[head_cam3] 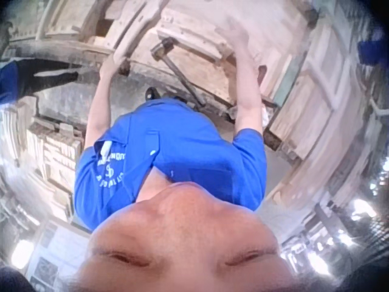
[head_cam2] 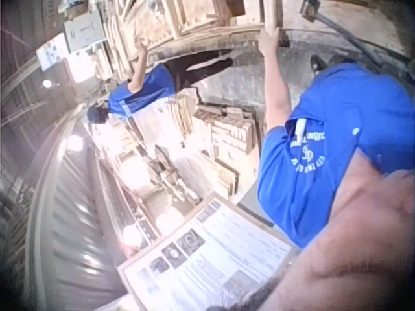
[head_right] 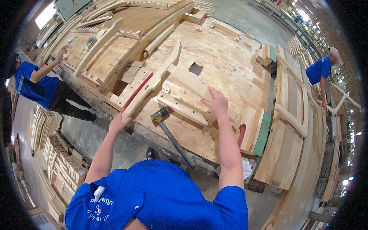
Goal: The person assembles wooden chair frames on a workbench in a factory. They pick up wooden legs, align them with the frame, and use a hammer to secure the joints. Other workers are visible in the background performing similar tasks.
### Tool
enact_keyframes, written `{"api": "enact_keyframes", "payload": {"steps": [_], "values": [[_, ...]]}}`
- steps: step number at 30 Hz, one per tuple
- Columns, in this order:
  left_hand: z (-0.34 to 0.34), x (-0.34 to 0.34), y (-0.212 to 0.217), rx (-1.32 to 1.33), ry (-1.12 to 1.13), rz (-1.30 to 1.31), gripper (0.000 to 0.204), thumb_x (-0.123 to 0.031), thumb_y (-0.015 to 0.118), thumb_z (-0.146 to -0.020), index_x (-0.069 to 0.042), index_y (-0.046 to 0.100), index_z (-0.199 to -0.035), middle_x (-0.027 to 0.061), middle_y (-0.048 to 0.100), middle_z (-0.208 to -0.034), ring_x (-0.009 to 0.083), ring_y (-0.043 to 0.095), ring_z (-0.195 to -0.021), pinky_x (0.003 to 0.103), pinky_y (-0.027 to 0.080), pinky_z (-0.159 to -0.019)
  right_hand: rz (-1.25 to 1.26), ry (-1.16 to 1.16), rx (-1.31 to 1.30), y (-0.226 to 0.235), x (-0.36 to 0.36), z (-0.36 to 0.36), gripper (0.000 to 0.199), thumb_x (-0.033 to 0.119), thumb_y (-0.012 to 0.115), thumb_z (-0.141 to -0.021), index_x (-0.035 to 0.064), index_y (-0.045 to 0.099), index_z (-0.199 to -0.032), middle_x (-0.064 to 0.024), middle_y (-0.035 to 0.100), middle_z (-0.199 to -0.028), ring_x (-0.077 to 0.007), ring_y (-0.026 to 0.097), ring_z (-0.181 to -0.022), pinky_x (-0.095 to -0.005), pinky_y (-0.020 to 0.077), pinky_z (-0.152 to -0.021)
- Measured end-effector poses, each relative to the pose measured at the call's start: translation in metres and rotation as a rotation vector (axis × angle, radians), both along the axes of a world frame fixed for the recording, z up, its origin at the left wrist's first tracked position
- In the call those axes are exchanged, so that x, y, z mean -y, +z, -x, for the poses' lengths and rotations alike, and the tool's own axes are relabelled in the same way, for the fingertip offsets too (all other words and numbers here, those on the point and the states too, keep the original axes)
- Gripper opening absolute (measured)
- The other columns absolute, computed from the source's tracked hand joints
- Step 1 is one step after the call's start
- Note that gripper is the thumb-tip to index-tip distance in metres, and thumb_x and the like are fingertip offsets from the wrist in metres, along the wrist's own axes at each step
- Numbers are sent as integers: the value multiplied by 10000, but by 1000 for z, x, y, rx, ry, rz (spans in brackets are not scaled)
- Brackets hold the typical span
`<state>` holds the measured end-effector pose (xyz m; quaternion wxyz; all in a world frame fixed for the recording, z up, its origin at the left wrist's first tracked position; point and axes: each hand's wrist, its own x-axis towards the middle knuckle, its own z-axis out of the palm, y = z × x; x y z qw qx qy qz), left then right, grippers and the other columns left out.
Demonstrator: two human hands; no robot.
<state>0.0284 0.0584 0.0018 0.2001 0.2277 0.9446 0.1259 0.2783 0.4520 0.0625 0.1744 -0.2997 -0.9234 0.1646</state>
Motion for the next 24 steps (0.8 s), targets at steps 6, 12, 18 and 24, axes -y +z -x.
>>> {"api": "enact_keyframes", "payload": {"steps": [6,12,18,24], "values": [[-2,0,2,-13,3,21,644,-609,558,-790,-94,518,-1174,197,654,-1022,362,619,-977,462,481,-822,-141,-33,133,-16,12,24,656,431,758,-650,238,544,-1239,-77,620,-902,-233,589,-894,-411,410,-814],[-2,-1,2,-23,-2,69,658,-624,539,-800,-74,498,-1158,216,653,-997,376,622,-957,465,490,-805,-172,-8,146,-21,15,26,654,425,753,-661,257,532,-1253,-79,621,-930,-237,581,-940,-442,392,-824],[-4,-4,5,-34,18,57,635,-558,578,-803,-72,481,-1199,217,626,-1053,383,608,-979,468,489,-805,-149,-59,-77,-17,19,21,662,388,762,-680,149,509,-1244,-99,596,-1010,-270,571,-940,-427,404,-851],[-36,-38,17,-553,-210,-423,521,-261,669,-756,-46,493,-1197,200,581,-1074,358,531,-1047,437,426,-917,244,-265,-725,46,23,44,486,222,754,-748,41,474,-1102,-119,553,-1006,-247,573,-962,-392,453,-815]]}}
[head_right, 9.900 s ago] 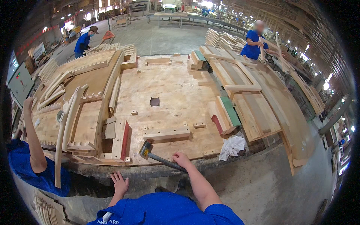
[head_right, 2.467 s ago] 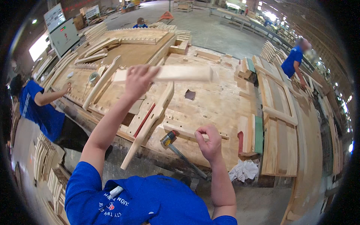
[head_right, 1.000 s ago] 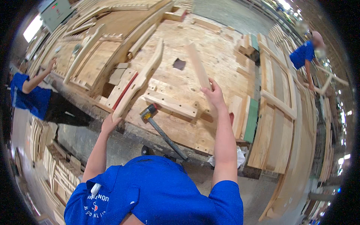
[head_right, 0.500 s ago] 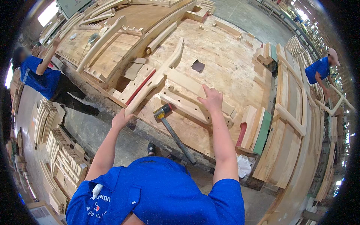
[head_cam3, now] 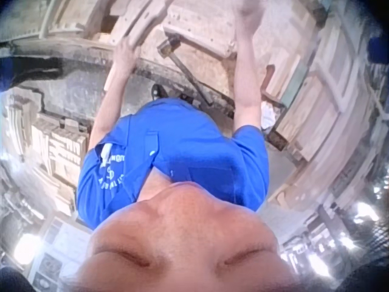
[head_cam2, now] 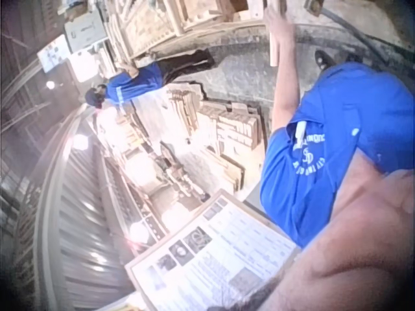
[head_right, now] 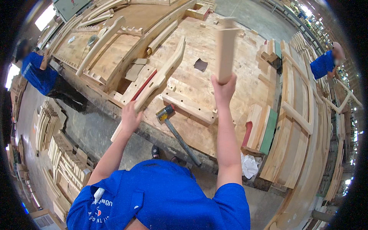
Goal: The person assembles wooden chair frames on a workbench in a factory. They pick up wooden legs, align them with the frame, and use a hammer to secure the joints. Other workers are visible in the background performing similar tasks.
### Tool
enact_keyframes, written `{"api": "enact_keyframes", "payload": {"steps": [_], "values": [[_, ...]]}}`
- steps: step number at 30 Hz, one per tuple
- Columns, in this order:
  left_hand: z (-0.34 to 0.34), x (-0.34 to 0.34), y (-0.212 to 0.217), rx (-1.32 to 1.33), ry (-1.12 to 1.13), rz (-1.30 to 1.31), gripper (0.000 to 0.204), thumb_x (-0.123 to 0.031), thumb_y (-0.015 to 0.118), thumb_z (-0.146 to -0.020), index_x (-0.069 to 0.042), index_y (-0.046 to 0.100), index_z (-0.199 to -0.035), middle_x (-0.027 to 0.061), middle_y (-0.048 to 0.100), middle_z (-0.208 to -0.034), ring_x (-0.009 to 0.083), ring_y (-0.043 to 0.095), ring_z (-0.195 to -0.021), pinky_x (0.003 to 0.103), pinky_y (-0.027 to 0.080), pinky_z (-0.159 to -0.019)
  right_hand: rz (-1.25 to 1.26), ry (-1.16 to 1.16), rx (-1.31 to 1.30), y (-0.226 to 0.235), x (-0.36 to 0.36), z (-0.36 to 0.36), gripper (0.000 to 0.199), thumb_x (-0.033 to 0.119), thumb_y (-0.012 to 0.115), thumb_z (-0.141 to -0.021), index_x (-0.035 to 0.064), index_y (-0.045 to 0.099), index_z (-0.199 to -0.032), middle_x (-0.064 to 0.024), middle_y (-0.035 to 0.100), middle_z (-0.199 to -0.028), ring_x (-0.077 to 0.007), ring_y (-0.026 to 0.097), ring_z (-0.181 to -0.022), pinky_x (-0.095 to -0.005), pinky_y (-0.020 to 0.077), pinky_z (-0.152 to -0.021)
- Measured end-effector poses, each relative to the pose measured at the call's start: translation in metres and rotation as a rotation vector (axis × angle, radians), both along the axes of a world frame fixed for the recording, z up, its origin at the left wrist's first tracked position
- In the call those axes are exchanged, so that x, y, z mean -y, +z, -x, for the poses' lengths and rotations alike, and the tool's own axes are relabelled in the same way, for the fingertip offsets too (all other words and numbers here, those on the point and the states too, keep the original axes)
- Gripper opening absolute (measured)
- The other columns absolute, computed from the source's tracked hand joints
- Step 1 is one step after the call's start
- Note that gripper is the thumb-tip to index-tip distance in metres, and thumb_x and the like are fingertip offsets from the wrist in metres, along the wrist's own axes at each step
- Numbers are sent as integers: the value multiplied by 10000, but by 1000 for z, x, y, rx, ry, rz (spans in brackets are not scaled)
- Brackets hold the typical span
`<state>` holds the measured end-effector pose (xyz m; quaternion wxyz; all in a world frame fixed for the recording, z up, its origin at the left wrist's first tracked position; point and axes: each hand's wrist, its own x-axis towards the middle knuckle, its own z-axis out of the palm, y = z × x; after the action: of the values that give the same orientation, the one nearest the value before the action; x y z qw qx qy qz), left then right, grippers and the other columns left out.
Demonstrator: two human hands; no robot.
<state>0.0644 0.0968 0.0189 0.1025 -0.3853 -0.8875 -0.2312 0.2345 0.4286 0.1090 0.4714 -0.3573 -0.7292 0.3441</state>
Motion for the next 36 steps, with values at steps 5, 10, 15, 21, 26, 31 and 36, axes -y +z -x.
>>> {"api": "enact_keyframes", "payload": {"steps": [5,10,15,21,26,31,36], "values": [[-75,-96,63,671,-625,52,475,-301,653,-840,-54,510,-1220,149,537,-1204,316,497,-1131,384,407,-960,340,87,-866,29,33,16,375,212,720,-795,91,481,-1056,-70,550,-1006,-192,558,-928,-350,443,-813],[-100,-136,54,1342,-643,-493,795,-377,611,-891,-163,122,-1480,119,280,-1458,244,404,-1259,404,410,-975,1049,73,-1011,35,94,18,372,322,689,-818,136,497,-1075,-36,535,-1069,-175,510,-1026,-370,415,-864],[-80,-139,55,1640,-542,-810,599,-284,690,-845,-66,403,-1324,110,530,-1206,196,554,-1062,316,481,-841,1486,278,-771,-9,112,-11,420,414,679,-808,147,514,-1088,-39,533,-1144,-177,490,-1077,-385,405,-856],[-67,-138,50,1666,-37,-997,340,-283,694,-843,-58,571,-1066,78,631,-991,164,632,-836,307,542,-704,-454,382,457,-19,126,-58,493,406,710,-714,129,554,-1091,-82,532,-1173,-249,471,-1075,-424,388,-888],[-68,-138,48,1856,66,-880,405,-394,668,-847,-82,540,-1072,83,625,-969,183,643,-823,309,550,-705,-561,205,661,-14,88,-43,630,427,746,-650,123,578,-1176,-74,635,-917,-282,575,-956,-430,420,-871],[-37,-116,35,1702,-215,-421,404,-352,669,-836,-83,577,-1124,75,645,-988,208,638,-863,326,534,-726,-312,263,712,-49,44,-43,667,511,742,-625,153,599,-1169,-114,632,-923,-278,606,-875,-417,461,-777],[13,-31,7,357,-157,-62,432,-297,672,-769,-60,595,-1122,118,629,-1073,336,603,-923,418,475,-847,-221,256,926,-60,11,-46,673,543,715,-647,145,599,-1177,-129,631,-943,-293,600,-902,-424,440,-815]]}}
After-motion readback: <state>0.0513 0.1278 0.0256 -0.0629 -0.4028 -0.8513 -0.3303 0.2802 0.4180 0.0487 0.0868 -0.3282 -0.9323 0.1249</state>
